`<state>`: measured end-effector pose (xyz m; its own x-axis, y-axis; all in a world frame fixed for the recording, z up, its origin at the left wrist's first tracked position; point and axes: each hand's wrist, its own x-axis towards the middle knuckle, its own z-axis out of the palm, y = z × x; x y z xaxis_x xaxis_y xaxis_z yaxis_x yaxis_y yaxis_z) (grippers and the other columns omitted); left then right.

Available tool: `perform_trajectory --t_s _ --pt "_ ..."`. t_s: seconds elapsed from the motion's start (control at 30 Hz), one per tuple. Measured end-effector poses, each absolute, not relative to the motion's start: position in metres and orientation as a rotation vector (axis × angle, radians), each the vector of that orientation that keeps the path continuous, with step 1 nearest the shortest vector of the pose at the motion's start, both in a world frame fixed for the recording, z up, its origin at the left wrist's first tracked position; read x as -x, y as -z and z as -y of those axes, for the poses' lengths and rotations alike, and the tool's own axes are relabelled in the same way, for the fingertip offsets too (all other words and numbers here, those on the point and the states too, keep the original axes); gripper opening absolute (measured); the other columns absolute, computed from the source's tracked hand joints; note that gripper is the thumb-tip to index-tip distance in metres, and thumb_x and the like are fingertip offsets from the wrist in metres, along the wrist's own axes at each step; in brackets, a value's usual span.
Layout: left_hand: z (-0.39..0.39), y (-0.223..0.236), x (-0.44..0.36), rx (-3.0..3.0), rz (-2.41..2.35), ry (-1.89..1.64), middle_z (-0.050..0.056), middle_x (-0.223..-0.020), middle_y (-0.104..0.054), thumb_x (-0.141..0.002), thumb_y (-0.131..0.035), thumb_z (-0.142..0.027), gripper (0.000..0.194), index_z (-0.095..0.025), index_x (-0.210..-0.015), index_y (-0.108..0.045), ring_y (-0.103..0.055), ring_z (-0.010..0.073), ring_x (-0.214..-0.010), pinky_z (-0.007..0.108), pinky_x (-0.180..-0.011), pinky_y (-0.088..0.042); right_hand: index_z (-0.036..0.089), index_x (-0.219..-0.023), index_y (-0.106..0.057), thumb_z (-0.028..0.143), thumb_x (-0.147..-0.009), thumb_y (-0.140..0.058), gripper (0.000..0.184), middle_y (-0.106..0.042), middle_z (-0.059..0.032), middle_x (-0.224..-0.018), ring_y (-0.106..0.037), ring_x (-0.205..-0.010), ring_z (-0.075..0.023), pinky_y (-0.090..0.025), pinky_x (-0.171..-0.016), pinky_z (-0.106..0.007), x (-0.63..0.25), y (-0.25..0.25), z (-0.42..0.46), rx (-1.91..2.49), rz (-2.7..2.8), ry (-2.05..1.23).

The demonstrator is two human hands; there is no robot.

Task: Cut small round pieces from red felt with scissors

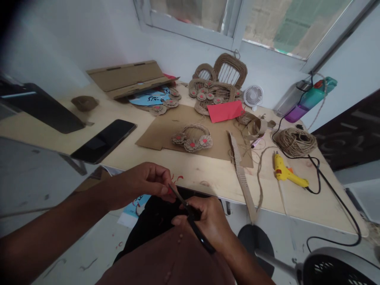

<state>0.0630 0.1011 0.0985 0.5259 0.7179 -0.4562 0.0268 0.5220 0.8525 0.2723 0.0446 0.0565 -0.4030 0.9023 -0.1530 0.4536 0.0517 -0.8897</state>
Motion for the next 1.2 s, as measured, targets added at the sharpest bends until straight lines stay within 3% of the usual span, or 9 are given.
perform_trajectory --t_s 0.33,0.7,0.9,1.07,1.2 --pt "-0.101 -0.097 -0.063 -0.896 -0.925 -0.515 0.003 -0.069 -0.076 -0.061 -0.077 -0.02 0.014 -0.018 -0.059 -0.063 -0.072 0.0182 -0.069 0.03 -0.073 -0.054 0.017 -0.071 -0.071 0.039 -0.075 -0.072 0.023 -0.055 0.0023 -0.054 -0.045 -0.05 -0.0122 -0.029 -0.046 -0.022 -0.272 -0.057 -0.043 1.424 1.887 -1.158" --pt "-0.093 -0.076 -0.06 -0.788 -1.037 -0.719 0.007 -0.076 -0.076 -0.064 -0.076 -0.027 0.016 -0.017 -0.065 -0.064 -0.072 0.0203 -0.075 0.034 -0.08 -0.054 0.013 -0.087 -0.068 0.056 -0.086 -0.056 0.045 -0.04 0.0082 -0.041 -0.047 -0.037 -0.0107 -0.036 -0.04 -0.022 -0.274 -0.043 -0.036 1.29 1.209 -1.495" --pt "-0.111 -0.07 -0.047 -1.104 -1.486 -0.935 0.002 -0.061 -0.069 -0.064 -0.069 -0.033 0.016 -0.019 -0.066 -0.062 -0.066 0.0176 -0.06 0.028 -0.058 -0.05 0.011 -0.088 -0.067 0.055 -0.084 -0.061 0.044 -0.039 0.009 -0.041 -0.044 -0.035 -0.0097 -0.035 -0.038 -0.021 -0.274 -0.035 -0.034 1.222 0.967 -1.532" --pt "-0.162 -0.069 -0.028 -1.329 -1.777 -0.998 -0.002 -0.048 -0.058 -0.063 -0.064 -0.027 0.01 -0.022 -0.056 -0.059 -0.058 0.0178 -0.055 0.028 -0.057 -0.042 0.012 -0.089 -0.067 0.054 -0.085 -0.06 0.044 -0.039 0.0083 -0.043 -0.046 -0.038 -0.0099 -0.035 -0.041 -0.022 -0.272 -0.035 -0.033 1.225 0.992 -1.551" --pt "-0.2 -0.07 -0.023 -1.489 -1.995 -0.899 0.002 -0.052 -0.063 -0.062 -0.063 -0.018 0.014 -0.023 -0.049 -0.058 -0.063 0.0248 -0.07 0.03 -0.063 -0.04 0.013 -0.091 -0.066 0.056 -0.087 -0.057 0.045 -0.038 0.0087 -0.043 -0.045 -0.038 -0.0098 -0.035 -0.041 -0.021 -0.27 -0.034 -0.033 1.204 1.07 -1.625"
